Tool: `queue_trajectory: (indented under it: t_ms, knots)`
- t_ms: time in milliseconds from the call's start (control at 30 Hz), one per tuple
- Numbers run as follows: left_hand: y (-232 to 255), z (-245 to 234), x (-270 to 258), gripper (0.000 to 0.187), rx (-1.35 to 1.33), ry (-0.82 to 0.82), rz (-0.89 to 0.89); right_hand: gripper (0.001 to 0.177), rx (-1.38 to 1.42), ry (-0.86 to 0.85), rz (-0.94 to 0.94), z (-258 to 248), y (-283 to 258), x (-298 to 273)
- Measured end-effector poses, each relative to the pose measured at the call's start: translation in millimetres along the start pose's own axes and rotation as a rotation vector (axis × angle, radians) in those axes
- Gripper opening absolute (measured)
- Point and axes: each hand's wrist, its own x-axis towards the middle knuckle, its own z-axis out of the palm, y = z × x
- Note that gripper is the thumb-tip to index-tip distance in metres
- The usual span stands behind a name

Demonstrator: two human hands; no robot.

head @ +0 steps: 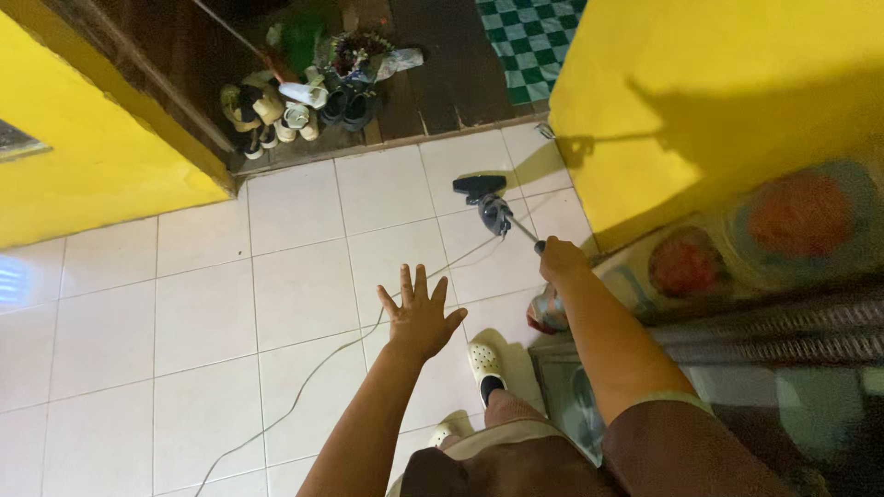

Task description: The person uses a corded vacuum cleaner to clean a tiled floor. They move the vacuum head back and forth across the tiles, navigating around a glass display cabinet and a yellow wall section with shoes stored nearby.

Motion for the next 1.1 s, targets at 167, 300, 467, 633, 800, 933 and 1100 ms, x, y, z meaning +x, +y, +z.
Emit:
queue_trajectory:
  t_ms: [167,300,467,633,800,933,1100]
  knots:
    - [5.2,18.0,-28.2,0.078,0.025,-0.001,0.044,0.033,0.003,-0.040,0.020,-19.5,-0.6,-63.1]
    - [14.6,22.6,-35.9,0.077,0.053,0.012,0.085,0.037,-0.018,-0.053,0.032,-44.0,-0.1,-99.2]
    - [22.7,22.4,-24.6,0.077,0.055,0.002,0.103,0.036,-0.035,-0.069,0.049,-44.0,0.9,-104.3]
    - [27.1,13.1,0.9,0.078,0.016,-0.039,0.066,0.031,0.072,0.028,0.058,-7.0,4.4,-60.7]
    - [24.5,2.6,34.2,0.079,-0.035,-0.055,0.029,0.031,0.079,-0.015,0.087,5.3,4.6,13.6]
    - [25.2,-10.0,67.9,0.078,-0.088,-0.082,-0.008,0.032,0.065,-0.006,0.068,-15.4,3.8,66.1]
    - [32.0,-21.0,108.2,0.077,-0.117,-0.029,-0.016,0.031,0.042,-0.016,0.085,-44.2,-2.3,128.5]
